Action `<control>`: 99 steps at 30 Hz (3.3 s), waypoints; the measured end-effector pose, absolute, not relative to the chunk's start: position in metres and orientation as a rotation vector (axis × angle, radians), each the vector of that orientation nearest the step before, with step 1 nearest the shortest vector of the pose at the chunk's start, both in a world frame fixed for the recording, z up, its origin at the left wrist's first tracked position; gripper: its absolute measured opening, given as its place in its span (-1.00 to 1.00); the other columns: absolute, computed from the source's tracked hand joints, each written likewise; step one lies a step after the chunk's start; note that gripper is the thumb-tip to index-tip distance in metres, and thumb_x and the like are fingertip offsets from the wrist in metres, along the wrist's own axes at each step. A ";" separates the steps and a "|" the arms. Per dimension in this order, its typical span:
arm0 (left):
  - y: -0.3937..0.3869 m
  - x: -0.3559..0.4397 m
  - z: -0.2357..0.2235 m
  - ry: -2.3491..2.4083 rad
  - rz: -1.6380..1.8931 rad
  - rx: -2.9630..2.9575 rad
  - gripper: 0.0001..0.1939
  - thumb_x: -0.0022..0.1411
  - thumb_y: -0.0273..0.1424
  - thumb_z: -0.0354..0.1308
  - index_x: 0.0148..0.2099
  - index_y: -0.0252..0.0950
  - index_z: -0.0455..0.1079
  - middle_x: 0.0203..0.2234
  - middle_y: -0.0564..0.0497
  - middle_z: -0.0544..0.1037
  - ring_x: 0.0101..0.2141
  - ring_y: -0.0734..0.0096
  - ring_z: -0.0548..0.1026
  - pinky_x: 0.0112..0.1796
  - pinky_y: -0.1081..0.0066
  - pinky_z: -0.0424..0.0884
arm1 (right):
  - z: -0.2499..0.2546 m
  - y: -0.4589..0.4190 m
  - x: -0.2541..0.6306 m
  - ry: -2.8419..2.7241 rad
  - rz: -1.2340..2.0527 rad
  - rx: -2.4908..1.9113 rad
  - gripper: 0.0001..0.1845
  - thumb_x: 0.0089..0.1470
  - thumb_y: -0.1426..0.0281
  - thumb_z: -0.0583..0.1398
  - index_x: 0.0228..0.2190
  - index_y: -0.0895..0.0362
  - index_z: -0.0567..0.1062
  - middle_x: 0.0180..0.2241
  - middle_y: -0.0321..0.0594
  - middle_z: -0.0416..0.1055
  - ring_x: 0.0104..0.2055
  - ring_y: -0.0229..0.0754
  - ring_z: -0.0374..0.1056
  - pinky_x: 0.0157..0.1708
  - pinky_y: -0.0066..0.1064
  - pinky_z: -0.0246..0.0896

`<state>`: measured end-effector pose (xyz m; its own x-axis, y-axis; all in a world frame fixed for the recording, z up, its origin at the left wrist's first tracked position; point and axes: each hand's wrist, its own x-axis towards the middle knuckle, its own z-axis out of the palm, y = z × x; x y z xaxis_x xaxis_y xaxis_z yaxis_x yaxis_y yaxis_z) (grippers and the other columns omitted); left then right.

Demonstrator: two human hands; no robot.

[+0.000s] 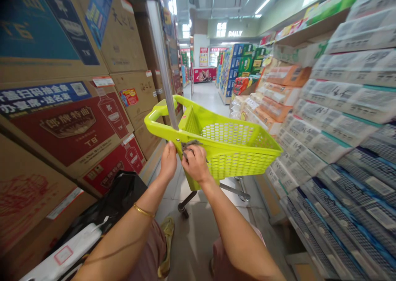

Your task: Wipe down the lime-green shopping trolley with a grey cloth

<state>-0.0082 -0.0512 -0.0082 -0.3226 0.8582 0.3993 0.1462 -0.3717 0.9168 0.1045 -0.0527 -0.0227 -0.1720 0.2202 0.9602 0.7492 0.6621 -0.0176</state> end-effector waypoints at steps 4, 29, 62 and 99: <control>-0.043 -0.014 -0.011 1.183 1.792 1.415 -0.49 0.25 0.04 -0.16 -0.28 -0.31 0.33 -0.40 -0.02 0.45 -0.34 0.41 0.39 -0.25 0.41 0.32 | -0.004 -0.052 0.094 -1.680 -0.560 -0.773 -0.82 0.10 0.44 0.13 -0.20 0.14 0.41 -0.23 -0.10 0.35 -0.12 -0.15 0.23 -0.06 -0.25 0.21; -0.031 -0.021 -0.017 1.197 1.838 1.593 -0.49 0.26 0.03 -0.17 -0.41 -0.29 0.27 -0.51 0.04 0.40 -0.45 0.47 0.35 -0.36 0.45 0.31 | -0.023 -0.032 0.085 -1.780 -0.709 -0.866 -0.86 0.15 0.39 0.10 -0.25 0.08 0.45 -0.22 -0.14 0.34 -0.10 -0.17 0.16 -0.05 -0.29 0.05; -0.032 -0.021 -0.017 1.194 1.812 1.532 -0.48 0.24 0.04 -0.15 -0.38 -0.30 0.31 -0.50 0.04 0.42 -0.43 0.47 0.36 -0.34 0.46 0.32 | -0.025 -0.020 0.079 -1.707 -0.654 -0.855 -0.89 0.15 0.38 0.12 -0.28 0.02 0.45 -0.24 -0.21 0.37 -0.11 -0.20 0.18 -0.03 -0.28 0.03; -0.031 -0.008 -0.041 1.311 1.784 1.630 -0.45 0.25 0.06 -0.23 -0.31 -0.29 0.33 -0.43 -0.01 0.42 -0.36 0.41 0.38 -0.26 0.40 0.30 | -0.059 -0.028 0.112 -1.996 -0.593 -0.826 -0.81 0.16 0.39 0.08 -0.27 0.02 0.50 -0.24 -0.22 0.37 -0.14 -0.20 0.18 -0.11 -0.33 0.07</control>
<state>-0.0082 -0.0314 -0.0408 -0.2476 0.7922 0.5578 0.2960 -0.4864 0.8221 0.1120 -0.0285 -0.0589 -0.4005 0.3247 0.8568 0.7399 0.6661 0.0935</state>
